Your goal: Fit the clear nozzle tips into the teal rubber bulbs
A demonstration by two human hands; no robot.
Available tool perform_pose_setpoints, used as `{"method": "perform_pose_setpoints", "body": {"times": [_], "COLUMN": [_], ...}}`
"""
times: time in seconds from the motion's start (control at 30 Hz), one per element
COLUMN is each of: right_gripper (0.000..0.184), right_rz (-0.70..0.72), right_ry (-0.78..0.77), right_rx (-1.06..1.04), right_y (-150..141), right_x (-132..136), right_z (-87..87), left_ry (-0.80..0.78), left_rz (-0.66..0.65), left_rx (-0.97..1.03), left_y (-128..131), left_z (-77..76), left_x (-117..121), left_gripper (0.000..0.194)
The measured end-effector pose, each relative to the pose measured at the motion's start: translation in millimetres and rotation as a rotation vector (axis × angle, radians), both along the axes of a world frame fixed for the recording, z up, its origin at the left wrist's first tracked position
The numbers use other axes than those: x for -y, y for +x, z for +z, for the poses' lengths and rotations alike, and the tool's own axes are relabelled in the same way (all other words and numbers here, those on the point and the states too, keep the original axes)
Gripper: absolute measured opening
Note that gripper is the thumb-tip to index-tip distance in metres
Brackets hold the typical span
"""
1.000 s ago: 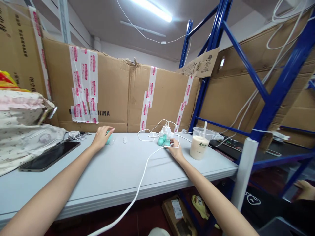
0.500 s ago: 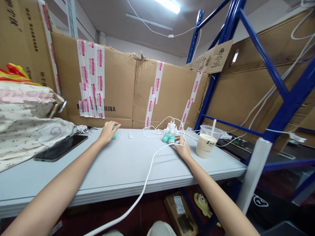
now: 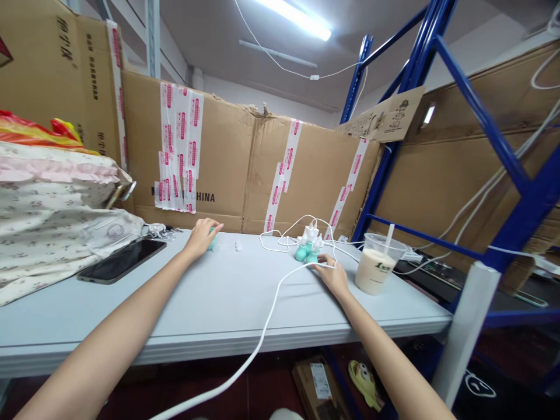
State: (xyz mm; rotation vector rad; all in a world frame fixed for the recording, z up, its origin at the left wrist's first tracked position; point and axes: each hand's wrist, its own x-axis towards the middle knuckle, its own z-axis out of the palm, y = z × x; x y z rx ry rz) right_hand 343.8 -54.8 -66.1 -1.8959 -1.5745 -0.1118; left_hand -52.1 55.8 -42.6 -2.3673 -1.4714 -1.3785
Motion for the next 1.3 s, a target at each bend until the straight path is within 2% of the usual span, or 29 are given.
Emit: {"method": "perform_pose_setpoints", "body": {"times": [0.23,0.37,0.47,0.87,1.07,1.3], "right_gripper": [0.033,0.040,0.039,0.033,0.038,0.034], "right_rz": [-0.016,-0.033,-0.026,-0.063,-0.118,-0.066], "right_ry": [0.024,-0.023,-0.043,0.044,-0.035,-0.027], "right_rx": [0.046,0.044,0.071,0.254,0.204,0.121], "right_y": [0.4,-1.3,-2.7,-10.9,-9.7,-9.6], "right_x": [-0.9,0.3,1.5,4.0,2.6,0.3], "right_z": [0.4,2.7,3.1,4.1,3.3,5.4], "left_ry": [0.006,-0.003,-0.023,0.015,0.008,-0.003], "left_rz": [0.002,0.006,0.002,0.015,0.018,0.020], "left_rx": [-0.003,0.002,-0.021,-0.054,-0.031,-0.008], "left_y": [-0.1,-0.5,-0.3,2.3,4.8,5.9], "left_z": [0.7,0.2,0.0,4.2,4.9,5.5], "left_x": [-0.7,-2.6,-2.8,5.3,9.5,10.5], "left_gripper": [0.040,0.040,0.039,0.037,0.038,0.041]}}
